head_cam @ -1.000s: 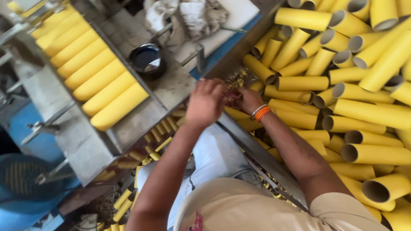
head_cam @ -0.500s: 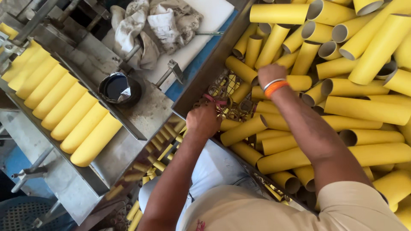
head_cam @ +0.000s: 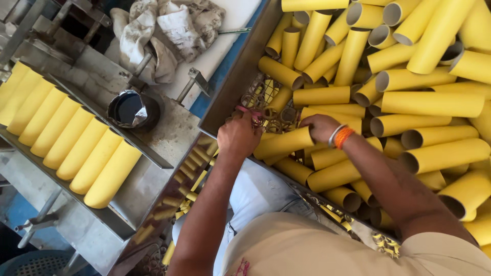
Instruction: The person repeatedly picks up yellow cylindrical tubes from a large pile and places them into a machine hopper. The person handles the cylinders one at a time or in small groups, maintaining a steady flow into the machine.
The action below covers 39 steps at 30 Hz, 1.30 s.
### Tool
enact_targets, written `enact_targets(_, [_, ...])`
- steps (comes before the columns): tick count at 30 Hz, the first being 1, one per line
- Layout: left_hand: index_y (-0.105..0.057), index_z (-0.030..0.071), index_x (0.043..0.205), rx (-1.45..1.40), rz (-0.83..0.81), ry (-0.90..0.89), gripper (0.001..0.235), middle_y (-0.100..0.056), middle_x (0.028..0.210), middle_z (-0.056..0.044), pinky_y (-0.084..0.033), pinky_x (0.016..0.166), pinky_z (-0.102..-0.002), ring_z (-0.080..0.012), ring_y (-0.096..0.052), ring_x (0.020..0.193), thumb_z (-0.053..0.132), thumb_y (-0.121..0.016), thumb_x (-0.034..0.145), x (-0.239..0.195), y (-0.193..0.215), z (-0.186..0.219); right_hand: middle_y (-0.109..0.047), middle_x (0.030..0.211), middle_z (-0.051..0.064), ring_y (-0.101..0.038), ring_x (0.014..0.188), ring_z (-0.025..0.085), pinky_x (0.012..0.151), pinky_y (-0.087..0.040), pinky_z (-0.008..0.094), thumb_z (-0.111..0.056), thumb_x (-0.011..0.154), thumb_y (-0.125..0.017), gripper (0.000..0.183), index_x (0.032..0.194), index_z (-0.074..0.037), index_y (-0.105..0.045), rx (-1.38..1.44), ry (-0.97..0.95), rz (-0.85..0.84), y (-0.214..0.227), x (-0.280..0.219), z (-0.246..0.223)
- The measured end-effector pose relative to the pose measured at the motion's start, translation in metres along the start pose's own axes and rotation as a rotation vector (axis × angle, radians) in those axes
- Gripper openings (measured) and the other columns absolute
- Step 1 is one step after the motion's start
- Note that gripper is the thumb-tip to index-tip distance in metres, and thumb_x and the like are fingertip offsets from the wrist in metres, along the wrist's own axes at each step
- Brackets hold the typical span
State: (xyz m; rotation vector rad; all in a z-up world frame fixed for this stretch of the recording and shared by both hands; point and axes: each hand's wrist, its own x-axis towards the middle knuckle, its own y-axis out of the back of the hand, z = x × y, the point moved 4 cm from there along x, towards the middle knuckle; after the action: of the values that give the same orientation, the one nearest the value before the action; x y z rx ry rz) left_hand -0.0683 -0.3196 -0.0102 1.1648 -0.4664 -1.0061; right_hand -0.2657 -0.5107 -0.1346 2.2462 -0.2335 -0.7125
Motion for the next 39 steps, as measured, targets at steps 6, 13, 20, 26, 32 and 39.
enact_targets(6, [-0.065, 0.020, 0.129, -0.079, 0.029, -0.032, 0.047, -0.069, 0.120, -0.012, -0.057, 0.089, -0.047, -0.0326, -0.070, 0.107, 0.045, -0.071, 0.091, -0.004, -0.004, -0.003, -0.077, 0.096, 0.014, -0.073, 0.079, 0.037, 0.077, -0.058, 0.045, -0.006, 0.090, -0.058, 0.036, 0.117, -0.022, -0.075, 0.036, -0.273, 0.098, 0.015, -0.029, -0.059])
enact_targets(13, [-0.045, 0.007, 0.151, -0.586, 0.430, -0.353, 0.084, -0.044, 0.157, -0.021, -0.046, 0.113, -0.047, -0.0367, -0.055, 0.133, 0.057, -0.072, 0.091, -0.049, 0.053, -0.026, -0.074, 0.115, 0.016, -0.072, 0.103, 0.024, 0.092, -0.057, 0.034, 0.015, 0.096, -0.052, 0.036, 0.118, -0.004, -0.073, 0.092, 0.472, 0.749, 0.162, -0.114, -0.180])
enact_targets(20, [-0.050, 0.012, 0.146, -0.125, 0.847, -0.249, 0.094, -0.042, 0.154, -0.019, -0.019, 0.126, -0.062, -0.0405, -0.036, 0.149, 0.065, -0.084, 0.075, -0.141, 0.122, -0.071, -0.063, 0.134, 0.007, -0.063, 0.114, 0.013, 0.102, -0.055, 0.029, 0.011, 0.104, -0.062, 0.043, 0.144, -0.002, -0.052, 0.734, 0.788, 0.433, 0.096, -0.035, -0.282])
enact_targets(26, [-0.055, 0.011, 0.134, -0.007, 0.724, 0.041, 0.087, -0.041, 0.155, -0.024, -0.022, 0.123, -0.061, -0.0431, -0.034, 0.148, 0.050, -0.089, 0.064, -0.172, 0.118, -0.155, -0.072, 0.119, 0.010, -0.070, 0.110, 0.016, 0.096, -0.057, 0.030, 0.006, 0.102, -0.055, 0.029, 0.130, -0.001, -0.061, 0.631, 0.810, 0.081, -0.030, 0.062, -0.384])
enact_targets(32, [-0.054, 0.009, 0.129, 0.056, 0.506, 0.293, 0.084, -0.042, 0.152, -0.024, -0.017, 0.123, -0.060, -0.0423, -0.033, 0.146, 0.049, -0.090, 0.064, -0.197, 0.081, -0.236, -0.074, 0.112, 0.014, -0.072, 0.105, 0.031, 0.089, -0.055, 0.036, 0.003, 0.097, -0.063, 0.024, 0.117, -0.005, -0.070, 0.106, 0.885, 0.240, -0.070, 0.068, -0.427])
enact_targets(39, [-0.054, 0.012, 0.134, 0.250, 0.387, 0.329, 0.088, -0.039, 0.152, -0.023, -0.014, 0.118, -0.062, -0.0407, -0.031, 0.145, 0.048, -0.089, 0.062, -0.186, 0.080, -0.229, -0.073, 0.110, 0.013, -0.071, 0.102, 0.026, 0.088, -0.055, 0.036, -0.001, 0.101, -0.065, 0.015, 0.114, -0.003, -0.072, 0.195, 0.774, 0.395, 0.015, 0.065, -0.299])
